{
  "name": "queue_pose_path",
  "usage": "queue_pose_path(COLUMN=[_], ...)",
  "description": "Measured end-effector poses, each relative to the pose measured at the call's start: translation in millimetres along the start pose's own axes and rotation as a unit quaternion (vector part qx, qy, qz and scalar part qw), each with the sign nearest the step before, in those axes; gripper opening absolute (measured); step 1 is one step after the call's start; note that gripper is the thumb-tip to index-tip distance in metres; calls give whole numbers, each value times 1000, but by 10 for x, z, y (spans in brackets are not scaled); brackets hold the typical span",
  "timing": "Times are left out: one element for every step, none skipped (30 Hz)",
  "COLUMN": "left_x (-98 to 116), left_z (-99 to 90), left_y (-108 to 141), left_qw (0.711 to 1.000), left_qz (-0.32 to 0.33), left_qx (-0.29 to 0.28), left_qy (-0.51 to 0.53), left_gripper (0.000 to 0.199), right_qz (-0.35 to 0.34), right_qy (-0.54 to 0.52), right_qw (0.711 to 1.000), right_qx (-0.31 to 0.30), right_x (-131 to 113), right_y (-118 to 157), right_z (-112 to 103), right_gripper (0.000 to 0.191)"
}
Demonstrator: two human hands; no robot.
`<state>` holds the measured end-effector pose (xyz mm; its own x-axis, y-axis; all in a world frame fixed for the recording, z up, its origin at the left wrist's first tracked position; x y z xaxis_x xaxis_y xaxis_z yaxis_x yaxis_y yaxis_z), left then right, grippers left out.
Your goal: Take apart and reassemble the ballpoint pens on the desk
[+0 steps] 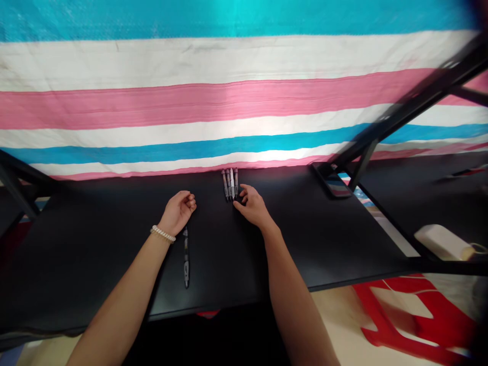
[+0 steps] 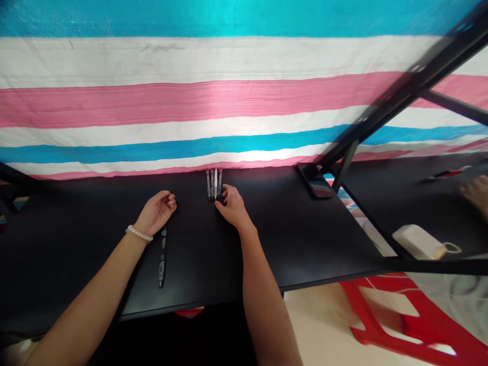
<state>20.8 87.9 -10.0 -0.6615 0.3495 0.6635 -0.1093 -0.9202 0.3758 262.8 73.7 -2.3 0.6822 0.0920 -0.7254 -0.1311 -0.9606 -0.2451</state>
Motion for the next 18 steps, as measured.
queue_pose_path(left_x=[0, 0, 0, 0, 1, 2, 3, 4, 5, 5, 5, 4, 3, 2, 2, 2, 3, 4], left_z=[1, 1, 2, 3, 4, 5, 7, 8, 8, 7, 6, 4, 1, -2, -4, -5, -5, -3], left_y=[0, -1, 0, 1, 3, 6, 8, 10, 11, 11, 10, 8, 4, 1, -2, -5, -6, -6], left_qw=[1000, 1000, 1000, 1000, 1000, 1000, 1000, 1000, 1000, 1000, 1000, 1000, 1000, 1000, 1000, 1000, 1000, 1000], left_qz=[0, 0, 0, 0, 0, 0, 0, 0, 0, 1, 1, 1, 1, 1, 1, 2, 3, 4], left_qx=[-2, -3, -4, -5, -5, -4, -4, -3, -3, -3, -4, -4, -3, -3, -2, -2, -1, -1], left_qy=[0, -1, -2, -3, -4, -4, -5, -6, -7, -7, -7, -7, -6, -5, -5, -5, -5, -4], left_gripper=[13, 12, 12, 12, 12, 13, 13, 13, 13, 13, 13, 13, 13, 13, 13, 13, 13, 12], right_qz=[3, 7, 10, 12, 13, 12, 10, 8, 5, 3, 1, 1, 2, 2, 2, 0, -3, -7], right_qy=[1, 3, 4, 6, 7, 7, 5, 2, 0, -2, -1, 2, 7, 13, 18, 21, 23, 24], right_qw=[1000, 1000, 1000, 1000, 1000, 1000, 1000, 1000, 1000, 1000, 1000, 1000, 1000, 1000, 1000, 999, 999, 999], right_qx=[2, 5, 7, 9, 9, 7, 5, 3, 2, 3, 5, 9, 13, 18, 23, 27, 30, 32], right_x=[-1, 1, 2, 4, 3, 1, -3, -8, -14, -19, -23, -25, -26, -25, -24, -24, -25, -28], right_y=[-1, -3, -4, -5, -4, -2, 2, 7, 13, 18, 22, 25, 27, 27, 27, 27, 28, 30], right_z=[-1, -2, -3, -4, -5, -5, -6, -6, -6, -5, -2, 2, 9, 16, 24, 31, 36, 40], right_gripper=[55, 54, 54, 53, 52, 53, 53, 54, 56, 57, 57, 57, 56, 55, 54, 53, 52, 52])
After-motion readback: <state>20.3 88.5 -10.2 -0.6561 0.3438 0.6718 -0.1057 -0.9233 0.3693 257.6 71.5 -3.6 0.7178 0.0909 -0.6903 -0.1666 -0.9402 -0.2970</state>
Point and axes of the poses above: each hand's wrist, its own y-axis away from the middle knuckle, its own z-axis out of the palm, x = y × z, the point moved 6 cm from there along -y, towards the middle knuckle, and after that the axes turned 5 degrees about x, right-handed, at the moved point
